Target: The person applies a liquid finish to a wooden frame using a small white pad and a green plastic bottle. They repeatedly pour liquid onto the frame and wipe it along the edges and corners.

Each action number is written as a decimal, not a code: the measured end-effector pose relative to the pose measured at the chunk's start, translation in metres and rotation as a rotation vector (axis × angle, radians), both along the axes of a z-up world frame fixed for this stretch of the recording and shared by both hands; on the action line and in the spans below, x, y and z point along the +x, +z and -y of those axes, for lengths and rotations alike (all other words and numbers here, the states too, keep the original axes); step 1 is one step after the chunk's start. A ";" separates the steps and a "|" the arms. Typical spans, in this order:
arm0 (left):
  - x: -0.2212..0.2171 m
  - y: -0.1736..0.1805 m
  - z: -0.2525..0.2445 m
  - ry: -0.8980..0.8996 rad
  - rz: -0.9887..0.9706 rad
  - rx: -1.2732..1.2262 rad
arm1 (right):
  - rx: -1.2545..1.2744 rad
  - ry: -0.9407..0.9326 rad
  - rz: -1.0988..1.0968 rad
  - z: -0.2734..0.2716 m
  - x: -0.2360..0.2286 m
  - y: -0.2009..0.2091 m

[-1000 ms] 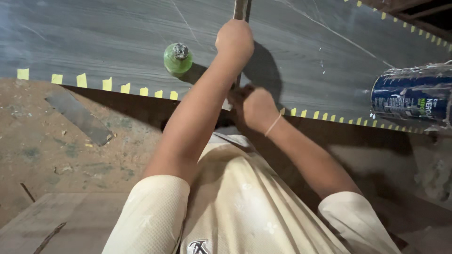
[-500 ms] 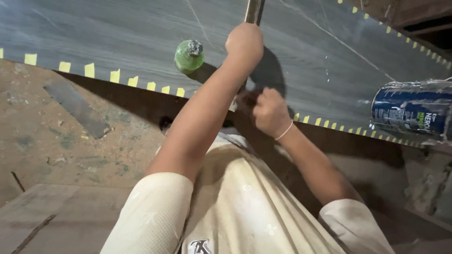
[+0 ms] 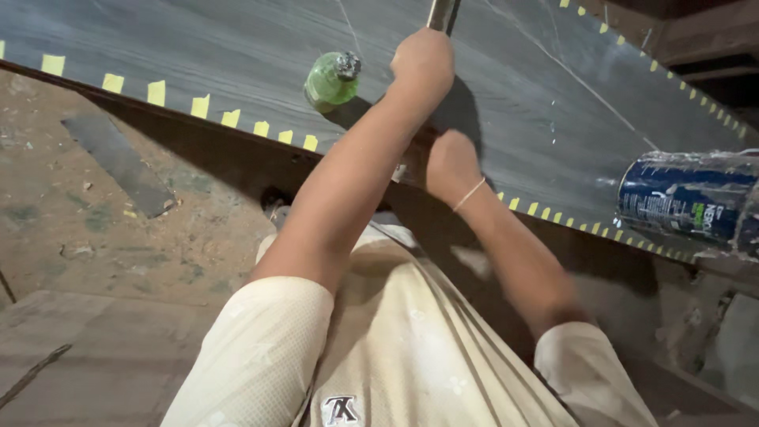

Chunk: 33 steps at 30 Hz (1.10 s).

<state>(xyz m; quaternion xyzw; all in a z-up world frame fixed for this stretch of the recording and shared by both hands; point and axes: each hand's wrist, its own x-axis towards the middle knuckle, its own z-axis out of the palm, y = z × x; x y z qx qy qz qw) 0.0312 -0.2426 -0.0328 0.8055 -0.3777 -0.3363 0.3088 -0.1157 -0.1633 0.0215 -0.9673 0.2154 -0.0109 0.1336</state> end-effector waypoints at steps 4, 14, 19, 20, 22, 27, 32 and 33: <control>-0.001 -0.001 0.002 0.095 -0.107 0.019 | -0.009 -0.150 0.013 0.005 -0.001 -0.002; -0.004 -0.006 0.001 -0.004 0.025 -0.028 | -0.026 -0.201 0.025 0.026 0.003 0.001; -0.001 -0.005 0.001 -0.007 0.036 -0.007 | -0.106 0.061 -0.032 -0.011 0.000 0.017; -0.001 -0.005 0.001 -0.063 0.069 -0.004 | -0.041 0.046 -0.011 -0.026 -0.002 0.018; 0.000 -0.005 0.000 -0.108 0.091 0.002 | -0.101 0.169 0.030 -0.058 -0.009 0.023; 0.002 0.003 -0.006 0.140 -0.142 -0.040 | 0.054 -0.068 0.135 -0.078 -0.039 0.027; 0.009 0.025 -0.021 -0.100 0.096 -0.011 | 0.913 -0.824 0.638 -0.051 -0.075 0.004; 0.011 0.035 -0.022 -0.133 0.115 -0.008 | 1.115 -0.809 0.832 -0.044 -0.078 -0.002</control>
